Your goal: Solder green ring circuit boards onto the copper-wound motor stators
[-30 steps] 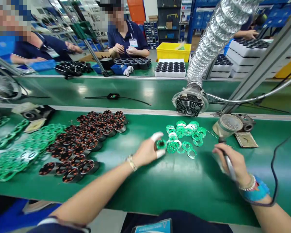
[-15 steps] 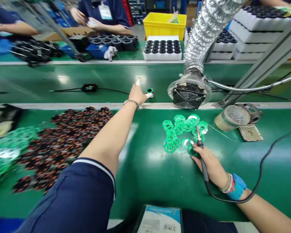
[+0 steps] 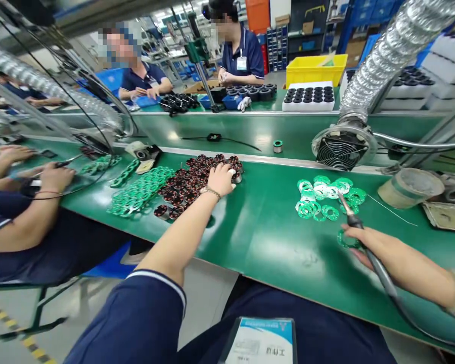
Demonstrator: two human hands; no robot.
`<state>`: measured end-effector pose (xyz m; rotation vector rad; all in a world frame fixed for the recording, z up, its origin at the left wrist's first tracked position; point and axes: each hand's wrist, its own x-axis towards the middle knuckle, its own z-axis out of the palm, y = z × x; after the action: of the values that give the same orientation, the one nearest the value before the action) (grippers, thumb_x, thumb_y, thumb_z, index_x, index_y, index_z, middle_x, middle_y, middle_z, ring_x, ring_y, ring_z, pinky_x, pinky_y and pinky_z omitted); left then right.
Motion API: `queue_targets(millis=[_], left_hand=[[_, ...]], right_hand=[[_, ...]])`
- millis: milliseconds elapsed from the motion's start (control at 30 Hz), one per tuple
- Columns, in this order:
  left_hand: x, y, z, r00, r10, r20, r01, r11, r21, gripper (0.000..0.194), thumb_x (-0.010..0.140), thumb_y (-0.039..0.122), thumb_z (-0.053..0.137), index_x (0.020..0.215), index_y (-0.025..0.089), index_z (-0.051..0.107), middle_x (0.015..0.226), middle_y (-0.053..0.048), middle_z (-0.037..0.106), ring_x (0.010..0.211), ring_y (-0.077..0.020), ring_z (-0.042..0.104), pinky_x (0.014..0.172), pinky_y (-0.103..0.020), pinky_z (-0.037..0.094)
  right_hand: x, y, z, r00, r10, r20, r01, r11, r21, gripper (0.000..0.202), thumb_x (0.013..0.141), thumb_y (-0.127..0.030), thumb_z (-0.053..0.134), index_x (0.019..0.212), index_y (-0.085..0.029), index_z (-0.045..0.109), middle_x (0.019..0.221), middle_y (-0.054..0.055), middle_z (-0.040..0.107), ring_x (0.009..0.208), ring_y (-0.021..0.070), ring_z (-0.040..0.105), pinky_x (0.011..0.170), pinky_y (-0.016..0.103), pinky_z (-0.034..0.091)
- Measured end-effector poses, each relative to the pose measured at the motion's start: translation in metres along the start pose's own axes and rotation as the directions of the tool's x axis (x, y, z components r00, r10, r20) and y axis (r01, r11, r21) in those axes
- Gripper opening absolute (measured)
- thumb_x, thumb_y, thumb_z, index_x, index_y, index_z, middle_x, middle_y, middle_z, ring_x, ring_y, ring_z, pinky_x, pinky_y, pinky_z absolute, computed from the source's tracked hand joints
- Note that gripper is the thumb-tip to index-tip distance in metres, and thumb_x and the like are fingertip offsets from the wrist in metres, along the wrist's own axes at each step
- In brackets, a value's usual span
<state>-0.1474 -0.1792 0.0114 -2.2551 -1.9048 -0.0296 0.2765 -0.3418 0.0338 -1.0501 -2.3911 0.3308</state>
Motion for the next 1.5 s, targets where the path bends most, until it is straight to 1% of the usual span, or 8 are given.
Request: queue_targets(millis=[67, 200, 367, 467, 633, 867, 1233, 1500], left_hand=[[0.011, 0.004, 0.004, 1.000, -0.005, 0.000, 0.005, 1.000, -0.004, 0.029, 0.071, 0.023, 0.061, 0.098, 0.014, 0.065, 0.132, -0.013, 0.047, 0.126, -0.0354, 0.033, 0.098, -0.049, 0.028], [0.000, 0.031, 0.001, 0.985, 0.172, -0.031, -0.174, 0.975, -0.137, 0.019, 0.072, 0.032, 0.061, 0.077, 0.014, 0.066, 0.127, -0.012, 0.053, 0.127, -0.0352, 0.032, 0.102, -0.050, 0.023], [-0.080, 0.106, -0.017, 0.912, 0.405, 0.064, -0.334, 0.824, -0.457, 0.020, 0.076, 0.036, 0.058, 0.074, 0.017, 0.060, 0.086, -0.007, 0.066, 0.085, -0.0217, 0.060, 0.084, -0.039, 0.042], [-0.124, 0.130, -0.023, 0.930, 0.365, 0.035, -0.271, 0.749, -0.605, 0.040, 0.070, 0.047, 0.065, 0.096, 0.018, 0.057, 0.110, -0.012, 0.061, 0.099, -0.0266, 0.058, 0.086, -0.042, 0.044], [-0.145, 0.120, -0.013, 0.920, 0.385, 0.074, -0.207, 0.636, -0.743, 0.095, 0.059, 0.050, 0.074, 0.135, 0.019, 0.027, 0.139, -0.017, 0.039, 0.126, -0.0310, 0.039, 0.102, -0.048, 0.034], [-0.137, 0.145, -0.008, 0.910, 0.408, 0.077, -0.164, 0.524, -0.836, 0.045, 0.067, 0.035, 0.071, 0.105, 0.019, 0.051, 0.119, -0.012, 0.058, 0.126, -0.0284, 0.041, 0.107, -0.051, 0.026], [-0.168, 0.168, -0.028, 0.947, 0.319, 0.039, -0.097, 0.399, -0.912, 0.044, 0.065, 0.035, 0.073, 0.099, 0.020, 0.050, 0.095, -0.006, 0.059, 0.087, -0.0207, 0.059, 0.077, -0.037, 0.050], [-0.178, 0.175, -0.030, 0.942, 0.327, -0.070, -0.227, 0.472, -0.852, 0.034, 0.069, 0.022, 0.067, 0.100, 0.020, 0.052, 0.095, -0.006, 0.050, 0.084, -0.0172, 0.055, 0.074, -0.031, 0.050]], right_hand=[[-0.003, -0.004, 0.010, 0.995, -0.007, 0.095, 0.004, 1.000, 0.025, 0.030, 0.085, -0.024, 0.051, 0.115, -0.020, 0.049, 0.116, 0.011, 0.060, 0.096, 0.0208, 0.064, 0.081, 0.032, 0.056], [-0.020, -0.017, 0.054, 0.998, 0.066, 0.008, -0.066, 0.996, 0.054, 0.031, 0.086, -0.015, 0.046, 0.116, -0.018, 0.043, 0.122, 0.016, 0.056, 0.107, 0.0217, 0.060, 0.088, 0.037, 0.052], [-0.022, -0.035, 0.086, 0.997, 0.060, 0.052, -0.063, 0.995, 0.074, 0.029, 0.086, -0.010, 0.042, 0.113, -0.018, 0.046, 0.124, 0.016, 0.054, 0.114, 0.0231, 0.055, 0.091, 0.039, 0.050], [-0.014, -0.037, 0.086, 0.994, 0.042, 0.097, -0.051, 0.994, 0.095, 0.030, 0.086, -0.008, 0.041, 0.113, -0.019, 0.046, 0.126, 0.015, 0.051, 0.121, 0.0229, 0.048, 0.095, 0.041, 0.047], [-0.011, -0.032, 0.085, 0.990, 0.047, 0.132, -0.063, 0.990, 0.126, 0.030, 0.085, -0.008, 0.044, 0.113, -0.019, 0.046, 0.128, 0.015, 0.050, 0.122, 0.0223, 0.047, 0.098, 0.040, 0.045], [-0.009, -0.043, 0.085, 0.979, 0.173, -0.109, -0.147, 0.966, 0.211, 0.028, 0.084, -0.017, 0.054, 0.111, -0.021, 0.047, 0.105, 0.009, 0.064, 0.095, 0.0184, 0.063, 0.084, 0.032, 0.052], [-0.004, -0.058, 0.086, 0.918, 0.379, -0.116, -0.289, 0.840, 0.460, 0.024, 0.080, -0.016, 0.051, 0.102, -0.023, 0.046, 0.076, -0.001, 0.061, 0.069, 0.0123, 0.061, 0.070, 0.024, 0.051], [-0.009, -0.063, 0.092, 0.958, 0.230, -0.172, -0.172, 0.938, 0.300, 0.024, 0.083, -0.012, 0.046, 0.105, -0.022, 0.048, 0.077, 0.003, 0.060, 0.068, 0.0138, 0.059, 0.066, 0.025, 0.050]])
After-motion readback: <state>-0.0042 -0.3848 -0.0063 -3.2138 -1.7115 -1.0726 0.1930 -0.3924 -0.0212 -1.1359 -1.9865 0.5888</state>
